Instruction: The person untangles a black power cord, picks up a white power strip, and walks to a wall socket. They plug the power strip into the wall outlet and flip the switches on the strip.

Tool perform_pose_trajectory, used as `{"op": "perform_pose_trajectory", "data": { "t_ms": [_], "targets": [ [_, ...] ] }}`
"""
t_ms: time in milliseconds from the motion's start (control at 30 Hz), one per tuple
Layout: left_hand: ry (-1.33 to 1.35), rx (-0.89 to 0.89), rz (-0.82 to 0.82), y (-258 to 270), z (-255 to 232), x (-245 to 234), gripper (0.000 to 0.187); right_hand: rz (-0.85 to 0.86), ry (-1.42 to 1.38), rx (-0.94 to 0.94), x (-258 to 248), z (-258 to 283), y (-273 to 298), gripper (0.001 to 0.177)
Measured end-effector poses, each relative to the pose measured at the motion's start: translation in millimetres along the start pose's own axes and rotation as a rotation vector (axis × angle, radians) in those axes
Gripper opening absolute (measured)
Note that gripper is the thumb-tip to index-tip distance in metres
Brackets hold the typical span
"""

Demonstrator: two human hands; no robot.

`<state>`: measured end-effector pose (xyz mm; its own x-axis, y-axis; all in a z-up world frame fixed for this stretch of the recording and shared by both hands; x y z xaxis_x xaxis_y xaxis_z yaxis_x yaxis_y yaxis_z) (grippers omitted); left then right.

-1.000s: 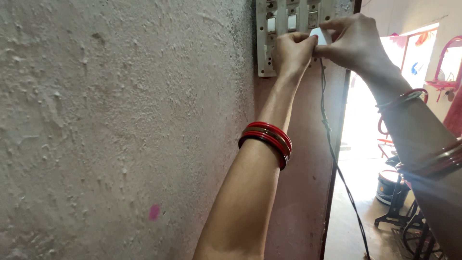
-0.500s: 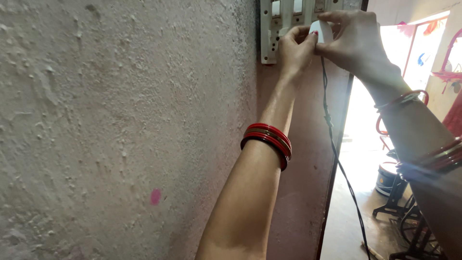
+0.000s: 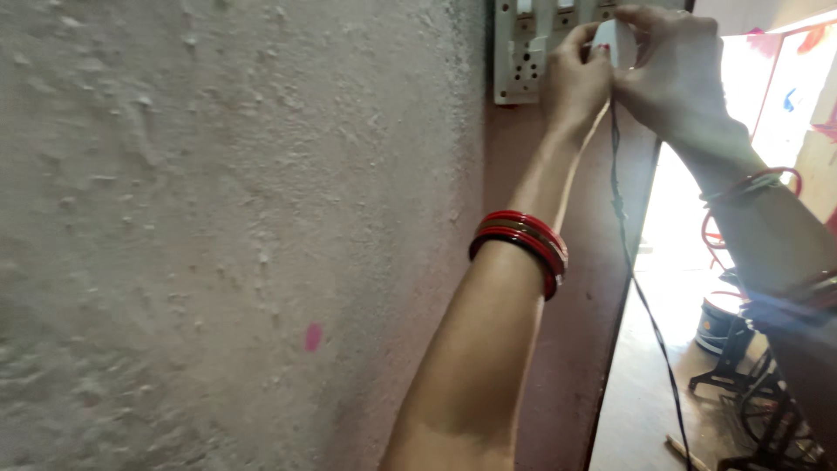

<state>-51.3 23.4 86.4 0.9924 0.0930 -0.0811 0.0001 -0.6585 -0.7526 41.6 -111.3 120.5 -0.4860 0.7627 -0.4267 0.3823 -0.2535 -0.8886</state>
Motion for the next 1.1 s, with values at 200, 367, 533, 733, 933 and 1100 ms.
{"op": "perform_pose_trajectory", "data": {
  "t_ms": [200,367,533,733,933,1100],
  "targets": [
    [-0.035,-0.063,0.018,6.8,-11.1,-14.8,0.038,0.008,0.029,0.058,-5.2,23.5,-7.7,0.041],
    [-0.083,-0.054,0.029,7.8,-15.4,-22.6,0.038,-0.035,0.074,0.014,-4.2,32.0,-8.1,0.041],
    [-0.109,-0.101,0.053,8.0,-10.6,-28.1,0.04,0.004,-0.005,0.06,1.5,30.3,-9.3,0.047],
    [-0.067,-0.073,0.068,4.8,-3.6,-30.5,0.039,0.071,0.001,0.124,16.0,15.4,-11.1,0.047],
    [-0.089,-0.104,0.048,3.6,0.4,-33.3,0.038,-0.028,0.075,0.104,21.5,12.8,-0.9,0.038],
    [-0.148,-0.07,-0.02,7.6,1.5,-43.2,0.039,-0.052,0.135,0.044,30.7,20.2,-1.2,0.034]
  ]
}}
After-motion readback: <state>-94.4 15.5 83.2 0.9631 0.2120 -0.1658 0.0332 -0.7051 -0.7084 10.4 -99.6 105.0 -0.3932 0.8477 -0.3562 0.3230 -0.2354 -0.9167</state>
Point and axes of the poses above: each hand's wrist, its own y-axis away from the middle knuckle, its own x-axis out of the palm, z = x × y, the point moved 9 cm from there along -y, towards the middle knuckle, and after that the axes turned 12 degrees about z, right-handed, at the moved point
